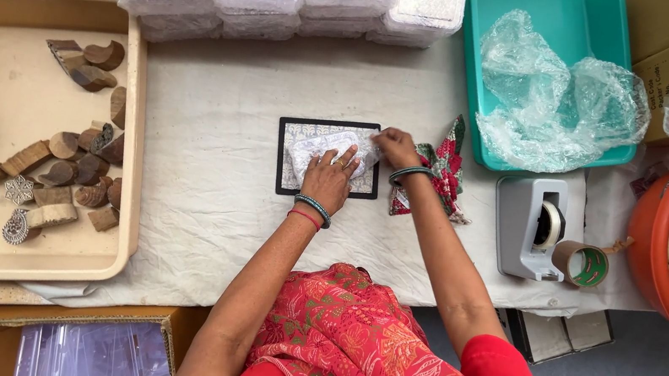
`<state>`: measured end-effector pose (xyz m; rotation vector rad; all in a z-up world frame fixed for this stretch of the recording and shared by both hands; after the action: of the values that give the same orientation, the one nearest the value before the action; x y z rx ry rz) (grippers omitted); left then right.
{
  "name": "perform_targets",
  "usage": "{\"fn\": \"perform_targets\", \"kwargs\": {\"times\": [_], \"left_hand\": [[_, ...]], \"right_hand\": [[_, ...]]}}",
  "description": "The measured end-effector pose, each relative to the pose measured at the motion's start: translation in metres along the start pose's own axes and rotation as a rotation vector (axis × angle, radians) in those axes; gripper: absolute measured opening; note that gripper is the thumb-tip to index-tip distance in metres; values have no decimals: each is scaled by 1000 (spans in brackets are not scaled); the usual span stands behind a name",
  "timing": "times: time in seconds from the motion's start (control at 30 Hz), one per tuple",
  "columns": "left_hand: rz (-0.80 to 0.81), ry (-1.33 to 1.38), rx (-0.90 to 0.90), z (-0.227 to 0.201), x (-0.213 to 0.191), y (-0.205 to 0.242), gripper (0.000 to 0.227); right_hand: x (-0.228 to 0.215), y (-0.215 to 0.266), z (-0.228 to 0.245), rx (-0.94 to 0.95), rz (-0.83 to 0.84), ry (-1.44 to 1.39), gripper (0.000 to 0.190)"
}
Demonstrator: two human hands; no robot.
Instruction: The person wipes a small decorative wooden object with a cloth, places it into a clear plastic container, and then wraps the container with bubble wrap. They secure the bubble wrap using a tape dispenser and tape. The person repeats this process for another item.
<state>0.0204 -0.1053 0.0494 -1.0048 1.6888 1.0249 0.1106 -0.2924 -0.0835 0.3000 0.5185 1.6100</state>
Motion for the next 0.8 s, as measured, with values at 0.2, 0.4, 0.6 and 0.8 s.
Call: {"fn": "perform_targets", "kwargs": {"times": [0.2,0.4,0.6,0.8], "left_hand": [[10,6,-7,0,3,0,61],[10,8,7,-2,-3,1,62],[11,5,6,0,-2,-1,63],[14,-17,4,-1,1,0,62]], "right_hand": [[-52,-6,-13,55,-281,-337,17],[-26,30,32,-506,-92,569,30],[12,69,74,-512,-30,998,21],[-38,39,19,-319,-259,643,13]]}}
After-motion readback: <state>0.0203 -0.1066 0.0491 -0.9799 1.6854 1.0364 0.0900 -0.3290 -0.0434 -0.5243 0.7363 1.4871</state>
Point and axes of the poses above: each hand's wrist, its own y-axis away from the middle knuckle, its own x-axis out of the palm, z = x × y, the point moved 6 cm from there along -y, towards the middle knuckle, and after that the axes turned 4 degrees about -x, right-handed, at the moved point
